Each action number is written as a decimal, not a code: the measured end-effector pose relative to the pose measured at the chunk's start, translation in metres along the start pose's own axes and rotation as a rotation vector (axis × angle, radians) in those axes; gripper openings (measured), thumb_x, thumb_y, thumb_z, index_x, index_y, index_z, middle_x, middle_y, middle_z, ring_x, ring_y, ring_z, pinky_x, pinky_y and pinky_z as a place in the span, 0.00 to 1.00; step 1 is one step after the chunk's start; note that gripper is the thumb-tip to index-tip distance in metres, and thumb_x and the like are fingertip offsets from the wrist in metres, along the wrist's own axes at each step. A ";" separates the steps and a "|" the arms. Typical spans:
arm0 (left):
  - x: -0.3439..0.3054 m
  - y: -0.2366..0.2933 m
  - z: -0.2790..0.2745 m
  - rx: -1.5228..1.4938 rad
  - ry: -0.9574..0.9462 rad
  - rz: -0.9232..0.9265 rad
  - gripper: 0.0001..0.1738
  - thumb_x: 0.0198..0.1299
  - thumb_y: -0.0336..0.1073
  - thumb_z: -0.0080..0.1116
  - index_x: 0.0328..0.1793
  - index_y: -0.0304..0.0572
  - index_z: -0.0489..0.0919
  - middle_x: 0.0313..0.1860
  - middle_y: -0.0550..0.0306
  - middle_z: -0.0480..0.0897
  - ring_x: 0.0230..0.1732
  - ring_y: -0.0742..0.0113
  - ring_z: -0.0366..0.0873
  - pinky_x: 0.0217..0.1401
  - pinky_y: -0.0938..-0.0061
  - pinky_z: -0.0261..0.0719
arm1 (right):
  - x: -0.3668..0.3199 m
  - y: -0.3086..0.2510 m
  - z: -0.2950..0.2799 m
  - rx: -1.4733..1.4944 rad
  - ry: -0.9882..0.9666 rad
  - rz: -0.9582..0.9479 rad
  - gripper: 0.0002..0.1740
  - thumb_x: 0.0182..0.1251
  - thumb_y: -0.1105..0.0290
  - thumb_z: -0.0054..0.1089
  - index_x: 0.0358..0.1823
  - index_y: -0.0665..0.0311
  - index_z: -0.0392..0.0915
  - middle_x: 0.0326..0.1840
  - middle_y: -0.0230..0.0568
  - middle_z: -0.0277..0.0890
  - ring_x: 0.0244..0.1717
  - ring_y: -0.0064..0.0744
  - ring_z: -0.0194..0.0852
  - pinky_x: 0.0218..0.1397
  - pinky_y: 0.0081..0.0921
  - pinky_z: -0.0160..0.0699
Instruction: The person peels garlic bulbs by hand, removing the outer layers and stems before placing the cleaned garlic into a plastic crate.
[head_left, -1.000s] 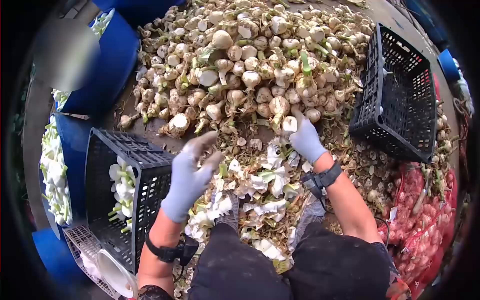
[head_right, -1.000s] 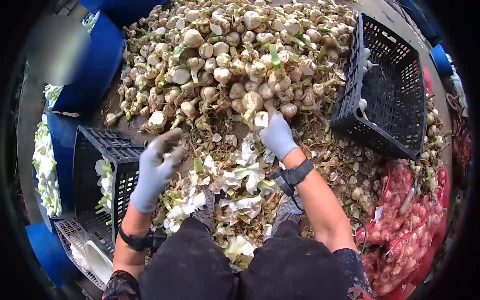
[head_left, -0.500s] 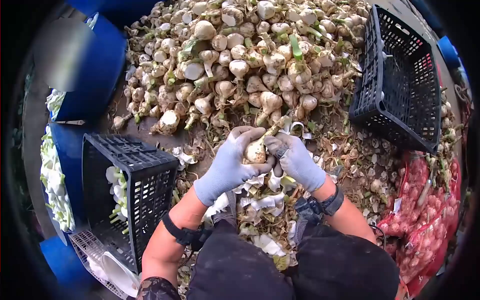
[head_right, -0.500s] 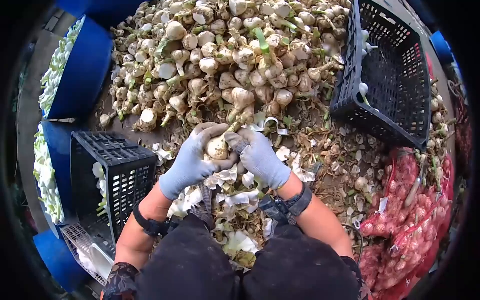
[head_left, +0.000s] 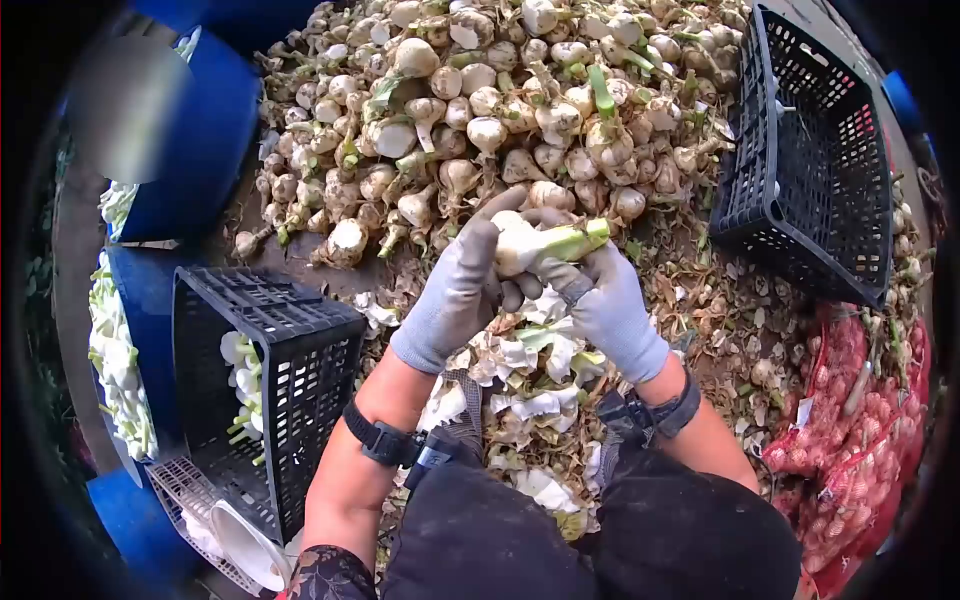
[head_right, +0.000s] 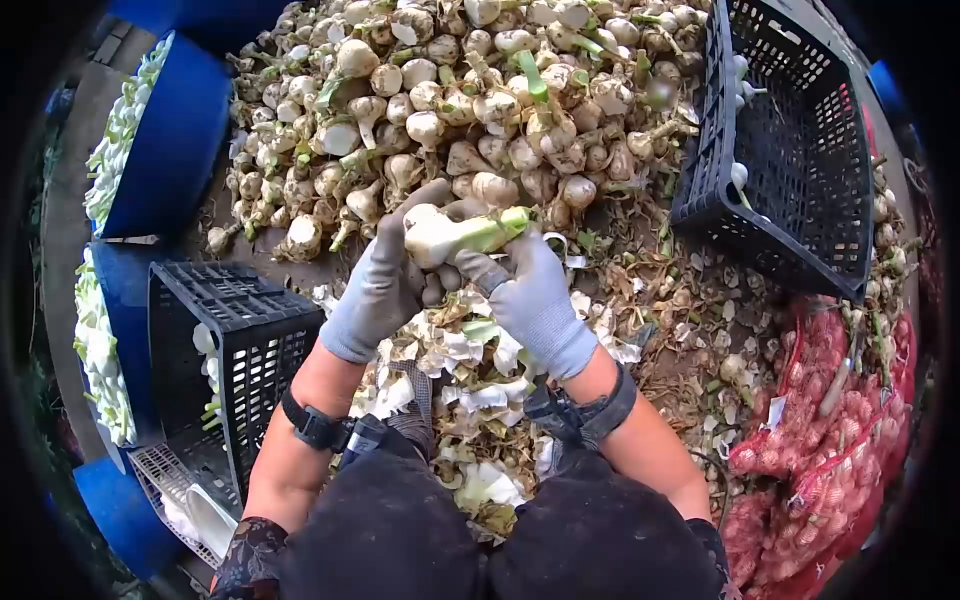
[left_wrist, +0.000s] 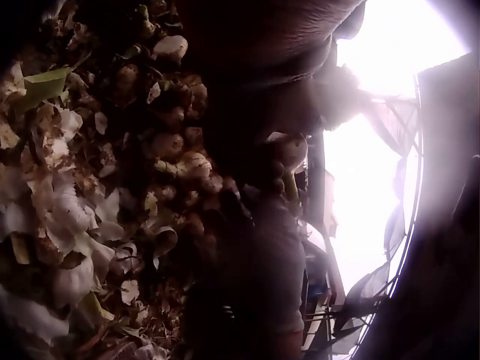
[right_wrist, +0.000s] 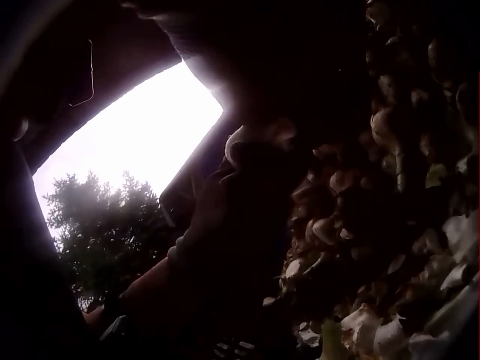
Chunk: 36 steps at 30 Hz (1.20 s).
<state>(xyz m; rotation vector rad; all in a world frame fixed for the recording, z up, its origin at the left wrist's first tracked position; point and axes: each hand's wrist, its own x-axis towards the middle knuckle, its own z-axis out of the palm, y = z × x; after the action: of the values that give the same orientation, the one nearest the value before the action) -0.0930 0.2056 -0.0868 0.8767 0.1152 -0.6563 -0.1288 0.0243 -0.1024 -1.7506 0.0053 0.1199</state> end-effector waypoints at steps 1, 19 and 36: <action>-0.001 0.000 0.002 0.148 -0.044 0.017 0.44 0.63 0.42 0.65 0.79 0.37 0.54 0.55 0.54 0.80 0.37 0.74 0.81 0.33 0.84 0.78 | 0.001 -0.006 -0.004 -0.002 0.003 0.009 0.15 0.67 0.71 0.62 0.53 0.68 0.79 0.45 0.45 0.83 0.43 0.35 0.82 0.51 0.27 0.78; -0.015 -0.009 -0.020 0.261 0.163 -0.096 0.19 0.65 0.43 0.63 0.50 0.32 0.79 0.45 0.54 0.83 0.42 0.68 0.83 0.48 0.77 0.81 | 0.004 0.006 -0.006 -0.859 0.000 -0.065 0.13 0.54 0.76 0.56 0.42 0.68 0.78 0.35 0.51 0.81 0.38 0.48 0.83 0.43 0.41 0.81; 0.065 0.033 -0.059 -0.164 0.548 0.423 0.23 0.75 0.51 0.45 0.56 0.37 0.75 0.44 0.49 0.83 0.40 0.55 0.84 0.44 0.61 0.84 | -0.017 -0.030 0.026 -0.458 -0.547 -0.016 0.34 0.58 0.60 0.69 0.65 0.63 0.70 0.53 0.53 0.78 0.51 0.51 0.79 0.53 0.40 0.78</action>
<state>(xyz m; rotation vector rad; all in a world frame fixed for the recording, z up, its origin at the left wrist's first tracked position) -0.0120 0.2331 -0.1260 0.8683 0.4554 0.0003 -0.1453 0.0542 -0.0766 -2.1186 -0.4662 0.6242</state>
